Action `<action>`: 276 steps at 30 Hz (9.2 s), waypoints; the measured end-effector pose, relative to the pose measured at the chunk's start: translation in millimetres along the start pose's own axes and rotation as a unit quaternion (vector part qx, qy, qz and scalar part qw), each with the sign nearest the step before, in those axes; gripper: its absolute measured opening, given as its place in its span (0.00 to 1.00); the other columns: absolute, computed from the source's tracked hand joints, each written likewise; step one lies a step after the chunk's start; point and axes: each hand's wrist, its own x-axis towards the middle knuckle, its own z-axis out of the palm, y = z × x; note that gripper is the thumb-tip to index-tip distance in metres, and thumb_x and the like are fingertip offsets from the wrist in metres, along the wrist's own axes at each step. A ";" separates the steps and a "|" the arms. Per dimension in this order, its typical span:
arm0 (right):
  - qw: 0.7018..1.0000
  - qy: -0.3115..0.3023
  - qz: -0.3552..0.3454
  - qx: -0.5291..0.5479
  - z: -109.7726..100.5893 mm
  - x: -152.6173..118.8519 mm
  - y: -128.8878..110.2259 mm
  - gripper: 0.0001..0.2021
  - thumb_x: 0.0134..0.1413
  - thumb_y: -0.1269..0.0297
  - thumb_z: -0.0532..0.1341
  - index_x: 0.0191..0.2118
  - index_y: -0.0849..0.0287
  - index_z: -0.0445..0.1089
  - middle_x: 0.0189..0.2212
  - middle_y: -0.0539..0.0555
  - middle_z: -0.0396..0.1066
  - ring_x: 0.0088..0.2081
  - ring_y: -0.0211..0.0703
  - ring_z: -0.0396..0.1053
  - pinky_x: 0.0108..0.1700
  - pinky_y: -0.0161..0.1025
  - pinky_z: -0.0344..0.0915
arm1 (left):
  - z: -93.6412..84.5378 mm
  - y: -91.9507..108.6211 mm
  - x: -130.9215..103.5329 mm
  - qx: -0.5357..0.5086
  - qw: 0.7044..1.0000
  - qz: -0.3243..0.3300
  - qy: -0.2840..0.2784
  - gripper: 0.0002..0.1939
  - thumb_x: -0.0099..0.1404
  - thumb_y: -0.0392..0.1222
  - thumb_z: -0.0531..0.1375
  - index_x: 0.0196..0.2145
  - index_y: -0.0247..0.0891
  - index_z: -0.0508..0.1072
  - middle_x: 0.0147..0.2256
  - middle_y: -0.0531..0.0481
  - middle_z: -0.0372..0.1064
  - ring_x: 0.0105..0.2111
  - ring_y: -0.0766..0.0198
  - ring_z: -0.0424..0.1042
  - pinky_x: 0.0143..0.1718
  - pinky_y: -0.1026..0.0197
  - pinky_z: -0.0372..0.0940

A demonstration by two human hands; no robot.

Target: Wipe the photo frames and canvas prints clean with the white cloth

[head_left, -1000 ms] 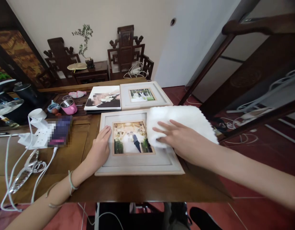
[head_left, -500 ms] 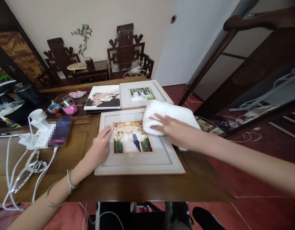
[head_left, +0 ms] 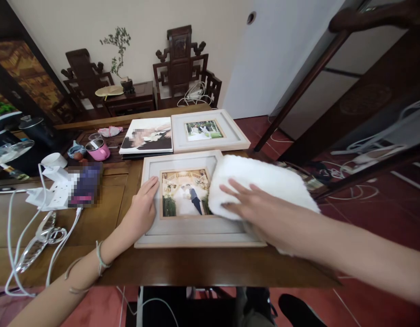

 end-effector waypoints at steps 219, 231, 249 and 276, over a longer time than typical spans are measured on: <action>0.991 0.058 0.016 -0.119 -1.3 51.4 22.7 0.23 0.45 0.82 0.58 0.50 0.65 0.73 0.58 0.69 0.63 0.61 0.65 0.56 0.60 0.59 0.53 | -2.9 2.8 -0.5 -0.001 1.000 0.007 -0.001 0.24 0.67 0.33 0.47 0.59 0.28 0.63 0.61 0.35 0.58 0.63 0.51 0.56 0.61 0.42 0.57; 0.995 0.008 -0.026 0.092 -32.9 -20.3 -46.1 0.26 0.38 0.79 0.60 0.47 0.54 0.75 0.57 0.60 0.66 0.59 0.56 0.62 0.58 0.50 0.61 | -3.1 3.3 -0.4 0.022 1.000 0.007 -0.014 0.24 0.67 0.32 0.46 0.60 0.28 0.61 0.62 0.35 0.57 0.63 0.51 0.55 0.62 0.41 0.56; 1.000 0.013 -0.023 -0.002 -21.3 30.4 -21.3 0.26 0.41 0.81 0.59 0.50 0.63 0.74 0.58 0.69 0.62 0.61 0.65 0.56 0.59 0.59 0.56 | -4.8 3.0 -0.2 0.013 1.000 0.006 -0.024 0.24 0.68 0.33 0.46 0.60 0.29 0.61 0.62 0.36 0.56 0.64 0.52 0.54 0.61 0.42 0.56; 1.000 -0.005 -0.007 0.013 -16.5 22.9 -34.6 0.22 0.47 0.77 0.62 0.49 0.55 0.74 0.59 0.65 0.63 0.60 0.68 0.57 0.55 0.65 0.59 | -2.8 1.8 -0.5 0.002 1.000 0.012 -0.008 0.23 0.68 0.34 0.47 0.59 0.31 0.62 0.62 0.36 0.57 0.63 0.52 0.55 0.62 0.42 0.56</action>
